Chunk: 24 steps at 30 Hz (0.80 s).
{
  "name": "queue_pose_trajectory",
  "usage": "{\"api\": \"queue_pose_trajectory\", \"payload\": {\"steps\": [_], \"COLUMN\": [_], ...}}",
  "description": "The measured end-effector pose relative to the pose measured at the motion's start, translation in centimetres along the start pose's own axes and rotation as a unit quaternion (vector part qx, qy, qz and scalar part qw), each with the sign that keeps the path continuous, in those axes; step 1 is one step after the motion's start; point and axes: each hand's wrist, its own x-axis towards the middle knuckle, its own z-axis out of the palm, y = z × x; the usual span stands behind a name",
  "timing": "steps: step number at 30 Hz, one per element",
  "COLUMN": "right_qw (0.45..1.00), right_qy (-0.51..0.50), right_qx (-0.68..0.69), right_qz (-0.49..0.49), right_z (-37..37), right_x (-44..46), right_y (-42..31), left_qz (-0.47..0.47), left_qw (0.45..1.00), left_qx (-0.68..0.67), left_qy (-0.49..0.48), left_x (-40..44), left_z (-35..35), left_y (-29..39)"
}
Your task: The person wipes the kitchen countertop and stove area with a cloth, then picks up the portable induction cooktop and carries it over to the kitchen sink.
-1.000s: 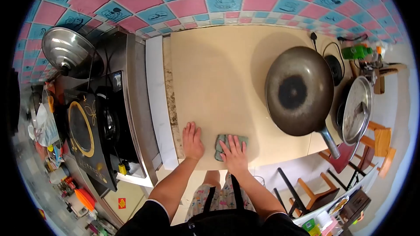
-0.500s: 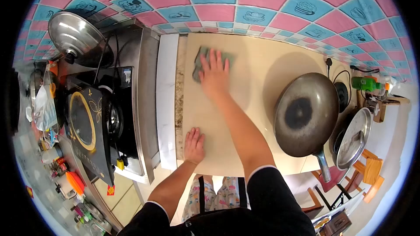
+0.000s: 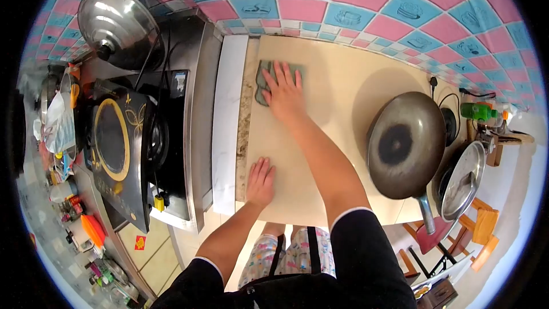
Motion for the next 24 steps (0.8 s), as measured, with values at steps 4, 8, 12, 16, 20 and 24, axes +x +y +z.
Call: {"api": "queue_pose_trajectory", "payload": {"steps": [4, 8, 12, 16, 20, 24], "right_qw": [0.998, 0.998, 0.994, 0.979, 0.971, 0.987], "right_qy": [-0.019, -0.049, -0.106, -0.2, -0.239, -0.071], "right_qx": [-0.026, -0.005, -0.013, -0.03, -0.026, 0.006], "right_qz": [0.054, 0.03, 0.014, -0.001, -0.014, 0.144], "right_z": [0.4, 0.2, -0.7, -1.6, -2.9, -0.9], "right_x": [-1.9, -10.0, -21.1, -33.8, -36.2, -29.9], "right_y": [-1.6, -4.9, -7.9, -9.3, -7.1, -10.4], "left_qz": [0.009, 0.003, -0.062, -0.157, -0.19, -0.214], "left_qw": [1.0, 0.997, 0.968, 0.961, 0.958, 0.957], "left_qx": [-0.02, -0.068, -0.198, -0.197, -0.194, -0.179], "left_qy": [0.003, 0.041, 0.143, 0.118, 0.094, 0.078], "left_x": [0.5, -0.1, -2.3, -10.1, -18.1, -23.2], "left_z": [-0.1, 0.2, 0.3, -2.4, -8.3, -12.5], "left_y": [0.2, -0.2, -0.2, 0.6, 0.8, 0.0]}}
